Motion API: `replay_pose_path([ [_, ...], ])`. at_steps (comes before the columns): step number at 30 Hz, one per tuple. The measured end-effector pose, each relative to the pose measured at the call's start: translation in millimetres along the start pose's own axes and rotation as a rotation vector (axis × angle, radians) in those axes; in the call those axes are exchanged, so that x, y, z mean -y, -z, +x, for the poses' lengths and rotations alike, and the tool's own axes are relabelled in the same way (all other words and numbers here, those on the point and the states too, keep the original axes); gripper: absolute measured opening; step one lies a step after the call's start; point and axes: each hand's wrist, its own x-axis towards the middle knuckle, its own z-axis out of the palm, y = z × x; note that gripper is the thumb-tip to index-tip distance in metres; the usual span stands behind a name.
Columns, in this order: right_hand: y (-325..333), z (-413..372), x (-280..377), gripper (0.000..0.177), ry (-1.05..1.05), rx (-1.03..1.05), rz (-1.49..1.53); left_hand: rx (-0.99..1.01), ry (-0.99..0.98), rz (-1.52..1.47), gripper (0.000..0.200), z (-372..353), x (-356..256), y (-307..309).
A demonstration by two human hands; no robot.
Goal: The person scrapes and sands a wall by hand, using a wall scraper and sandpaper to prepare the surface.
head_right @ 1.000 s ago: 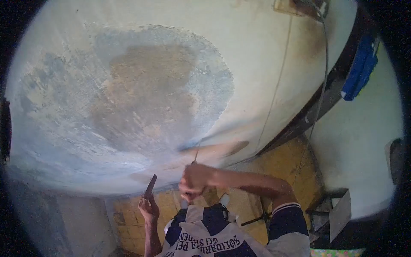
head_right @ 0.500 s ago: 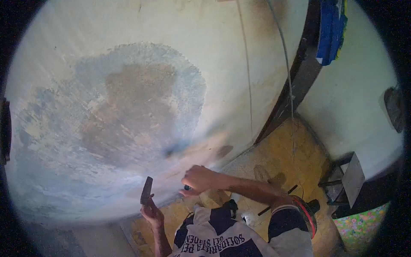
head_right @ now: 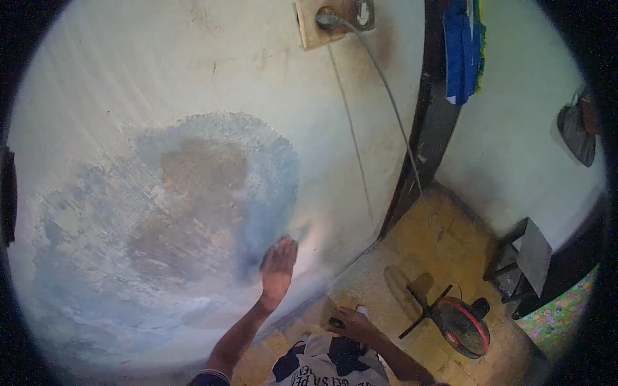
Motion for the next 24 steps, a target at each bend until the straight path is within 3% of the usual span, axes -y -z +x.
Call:
replay_pose_path([
  [2, -5, -14, -2, 0.042, -0.118, -0.078, 0.026, 0.404, -0.002, 0.382, 0.031, -29, 42, -43],
  [5, -8, -32, -3, 0.041, -0.292, -0.172, 0.087, 0.958, 0.001, 0.592, 0.021, -102, 100, -99],
  [6, -4, -35, -2, 0.041, -0.312, -0.23, 0.109, 0.969, -0.019, 0.484, 0.028, -126, 111, -108],
  [8, 0, -39, -2, 0.038, -0.439, -0.413, 0.174, 0.744, 0.161, 0.201, 0.038, -167, 106, -109],
  [10, 13, -40, -8, 0.035, -0.643, -0.637, 0.248, 0.808, 0.282, 0.137, 0.042, -181, 79, -90],
  [12, 24, -34, -20, 0.028, -0.594, -0.933, 0.321, 0.83, 0.391, 0.11, 0.047, -198, 62, -69],
  [15, 21, -16, -46, 0.022, -0.644, -1.085, 1.332, 0.82, 0.494, 0.135, 0.052, -218, 57, -50],
  [18, 14, 2, -44, 0.021, -0.873, -0.816, 1.888, 0.8, 0.581, 0.163, 0.051, -240, 62, -28],
  [21, -29, 5, -36, 0.025, -0.999, -0.483, 1.956, 0.736, 0.611, 0.201, 0.051, -252, 68, -10],
  [24, -71, 9, -18, 0.029, -0.815, -0.109, 2.211, 0.669, 0.643, 0.219, 0.049, -260, 67, 4],
])
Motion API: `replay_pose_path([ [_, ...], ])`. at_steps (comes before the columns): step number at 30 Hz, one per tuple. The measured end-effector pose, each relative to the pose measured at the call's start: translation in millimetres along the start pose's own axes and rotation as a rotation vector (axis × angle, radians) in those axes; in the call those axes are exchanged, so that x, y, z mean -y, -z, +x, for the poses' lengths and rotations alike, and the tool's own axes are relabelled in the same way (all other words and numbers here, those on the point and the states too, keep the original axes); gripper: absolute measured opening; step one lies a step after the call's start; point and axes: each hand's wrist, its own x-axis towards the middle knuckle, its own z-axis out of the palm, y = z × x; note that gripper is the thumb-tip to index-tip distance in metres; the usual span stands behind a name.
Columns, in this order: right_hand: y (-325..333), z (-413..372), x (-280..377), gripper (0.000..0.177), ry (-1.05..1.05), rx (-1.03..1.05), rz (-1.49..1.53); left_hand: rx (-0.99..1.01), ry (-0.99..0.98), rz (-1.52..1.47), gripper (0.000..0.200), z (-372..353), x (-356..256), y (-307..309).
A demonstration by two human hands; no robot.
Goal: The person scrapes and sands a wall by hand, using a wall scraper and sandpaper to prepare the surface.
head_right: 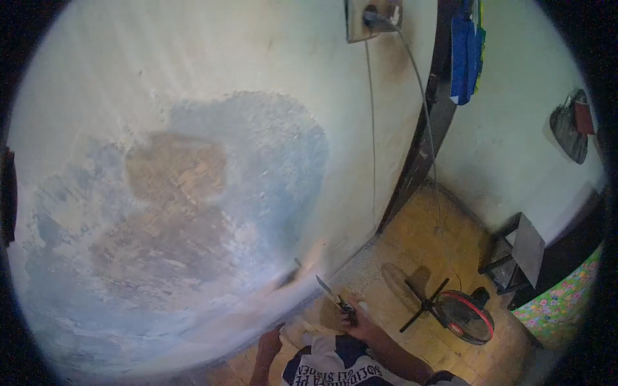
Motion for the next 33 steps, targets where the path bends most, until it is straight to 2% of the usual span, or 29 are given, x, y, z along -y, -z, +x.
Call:
replay_pose_path([
  [3, -29, 1, -32, 0.035, -0.009, -0.062, 0.022, -0.052, 0.022, -0.05, 0.047, -12, 1, 14],
  [6, -45, -6, -47, 0.04, -0.003, 0.029, -0.165, -0.066, 0.011, -0.07, 0.048, -14, 13, 1],
  [9, -113, -27, -61, 0.04, 0.148, -0.08, -0.372, -0.036, -0.028, -0.083, 0.05, -17, 12, -1],
  [12, -149, -32, -66, 0.036, 0.322, 0.039, -0.699, -0.01, -0.057, -0.089, 0.052, -12, 14, -5],
  [15, -167, -20, -75, 0.029, 0.567, -0.015, -0.892, -0.015, -0.084, -0.111, 0.056, -14, 14, 4],
  [18, -180, 21, -57, 0.03, 0.888, -0.167, -1.5, -0.03, -0.138, -0.103, 0.056, -14, 23, 5],
  [21, -203, 47, -47, 0.029, 0.925, -0.525, -1.965, -0.038, -0.171, -0.106, 0.057, -18, 29, 2],
  [24, -214, 17, -65, 0.029, 0.838, -0.424, -1.868, -0.025, -0.146, -0.074, 0.054, -20, 41, 6],
  [27, -236, 1, -77, 0.031, 0.86, -0.533, -1.892, -0.01, -0.13, -0.109, 0.05, -21, 47, 9],
  [30, -217, 50, -37, 0.032, 0.921, -0.588, -1.955, -0.031, -0.13, -0.145, 0.047, -39, 48, 16],
  [33, -204, 48, -43, 0.033, 0.931, -0.52, -1.856, -0.057, -0.131, -0.126, 0.049, -41, 55, 17],
])
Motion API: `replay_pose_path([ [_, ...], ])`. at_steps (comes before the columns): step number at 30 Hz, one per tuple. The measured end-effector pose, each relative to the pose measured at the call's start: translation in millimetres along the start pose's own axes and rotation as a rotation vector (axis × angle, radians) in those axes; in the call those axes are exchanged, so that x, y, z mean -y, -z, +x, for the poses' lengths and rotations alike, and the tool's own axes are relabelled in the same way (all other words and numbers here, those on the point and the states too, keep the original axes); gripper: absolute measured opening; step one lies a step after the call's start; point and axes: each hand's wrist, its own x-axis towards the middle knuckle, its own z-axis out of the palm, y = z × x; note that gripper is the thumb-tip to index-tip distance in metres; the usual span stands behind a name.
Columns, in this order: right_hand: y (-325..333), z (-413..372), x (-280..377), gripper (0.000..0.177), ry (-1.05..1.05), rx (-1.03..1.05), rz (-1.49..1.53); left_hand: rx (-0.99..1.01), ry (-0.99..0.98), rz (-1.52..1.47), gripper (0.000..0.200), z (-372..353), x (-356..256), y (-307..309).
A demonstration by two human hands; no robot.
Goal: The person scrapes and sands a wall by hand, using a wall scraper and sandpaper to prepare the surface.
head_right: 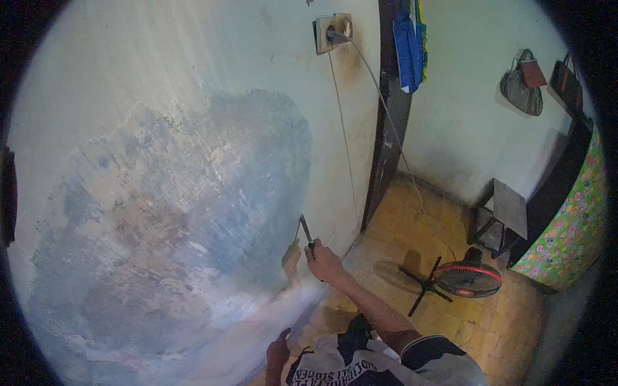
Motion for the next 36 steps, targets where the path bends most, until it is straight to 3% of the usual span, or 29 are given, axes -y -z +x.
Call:
replay_pose_path([
  [4, 0, -42, -22, 0.033, -0.085, 0.182, 0.094, 0.007, 0.047, -0.011, 0.052, -6, -1, 6],
  [6, -41, -48, -108, 0.036, 0.298, 0.098, -0.109, 0.007, 0.047, -0.011, 0.051, -9, 3, 5],
  [9, -29, -80, -105, 0.033, 0.102, 0.308, -0.133, 0.041, 0.056, -0.03, 0.05, -4, -2, 6],
  [11, -34, -92, -133, 0.032, 0.121, 0.215, -0.152, 0.052, 0.072, -0.078, 0.051, 0, -9, 1],
  [14, -10, -97, -126, 0.028, 0.1, 0.115, -0.088, -0.267, -0.096, -0.23, 0.043, 9, -25, -7],
  [19, 23, -91, -117, 0.028, 0.111, 0.078, 0.045, -0.279, -0.02, -0.24, 0.05, 25, -88, 31],
  [21, 29, -85, -116, 0.026, 0.089, 0.102, 0.076, -0.328, -0.123, -0.351, 0.05, 23, -134, 54],
  [24, 38, -66, -120, 0.023, -0.085, 0.225, 0.334, -0.563, -0.625, -0.088, 0.048, 39, -164, 32],
  [27, 66, -55, -117, 0.021, -0.145, 0.316, 0.543, -0.583, -0.212, -0.217, 0.048, 56, -190, 43],
  [30, 95, -46, -126, 0.024, -0.282, 0.418, 0.464, -0.823, -0.166, -0.239, 0.049, 71, -173, 17],
  [33, 108, -45, -150, 0.028, -0.08, 0.443, 0.362, -0.575, -0.251, -0.044, 0.05, 73, -190, 13],
  [36, 126, -52, -154, 0.026, 0.283, 0.299, 0.179, -0.529, -0.351, -0.08, 0.045, 85, -206, -2],
])
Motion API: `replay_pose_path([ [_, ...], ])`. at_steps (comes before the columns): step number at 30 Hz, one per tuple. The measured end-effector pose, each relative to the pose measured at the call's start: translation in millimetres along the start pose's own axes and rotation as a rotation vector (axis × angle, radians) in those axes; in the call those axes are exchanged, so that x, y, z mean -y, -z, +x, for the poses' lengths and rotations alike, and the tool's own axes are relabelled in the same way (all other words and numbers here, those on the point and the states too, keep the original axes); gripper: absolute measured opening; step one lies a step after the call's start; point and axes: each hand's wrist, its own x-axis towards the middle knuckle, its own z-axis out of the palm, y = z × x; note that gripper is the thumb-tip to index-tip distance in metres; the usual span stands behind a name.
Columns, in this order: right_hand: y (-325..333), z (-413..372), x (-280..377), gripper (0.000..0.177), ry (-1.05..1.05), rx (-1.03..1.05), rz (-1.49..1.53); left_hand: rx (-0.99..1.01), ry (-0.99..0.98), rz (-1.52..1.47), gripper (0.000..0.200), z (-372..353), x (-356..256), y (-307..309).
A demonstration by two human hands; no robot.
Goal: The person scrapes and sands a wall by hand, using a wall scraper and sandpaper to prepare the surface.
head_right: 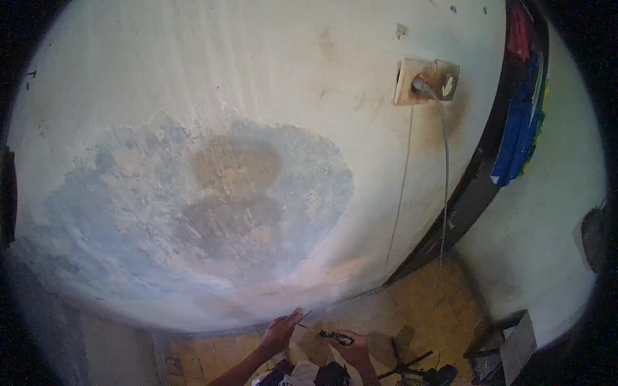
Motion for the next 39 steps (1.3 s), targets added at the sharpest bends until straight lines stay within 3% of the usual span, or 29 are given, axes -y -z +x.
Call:
replay_pose_path([
  [3, 15, -10, 5, 0.027, -0.236, -0.045, 0.359, 0.123, 0.387, -0.302, 0.037, 11, -10, 25],
  [7, 21, -3, -6, 0.027, -0.095, 0.016, 0.138, -0.379, 0.405, -0.009, 0.026, -33, -10, -6],
  [10, 12, 8, 3, 0.027, -0.037, 0.144, 0.351, -0.266, 0.643, -0.137, 0.021, -61, -45, -10],
  [12, -2, 21, 9, 0.025, -0.13, 0.233, 0.438, -0.354, 0.748, -0.51, 0.028, -80, -77, 8],
  [15, -27, 39, 2, 0.022, -0.129, 0.294, 0.539, -0.867, 0.604, -0.769, 0.036, -111, -65, -25],
  [16, -34, 45, 7, 0.022, -0.102, 0.29, 0.572, -0.942, 0.713, -0.73, 0.038, -131, -69, -26],
  [19, -36, 65, 50, 0.025, 0.067, 0.195, 0.743, -1.009, 0.859, -0.721, 0.04, -170, -71, -27],
  [23, -24, 98, 109, 0.042, 0.887, -0.105, 0.582, -0.953, 0.927, -0.793, 0.04, -199, -62, -16],
  [25, 14, 101, 156, 0.047, 1.055, -0.117, 0.323, -0.955, 0.906, -0.8, 0.04, -199, -56, -3],
  [26, 21, 110, 178, 0.049, 1.206, -0.225, 0.301, -0.972, 0.887, -0.794, 0.041, -196, -52, 3],
  [31, 49, 144, 247, 0.033, 1.547, -0.486, 0.185, -1.025, 0.79, -0.77, 0.043, -189, -42, 29],
  [33, 43, 161, 285, 0.032, 1.652, -0.357, 0.337, -1.036, 0.767, -0.765, 0.043, -189, -40, 38],
  [35, 46, 173, 301, 0.035, 1.697, -0.074, 0.013, -1.053, 0.738, -0.755, 0.044, -189, -37, 45],
  [39, 33, 189, 334, 0.051, 1.764, 0.103, -0.044, -1.089, 0.699, -0.749, 0.045, -187, -39, 52],
])
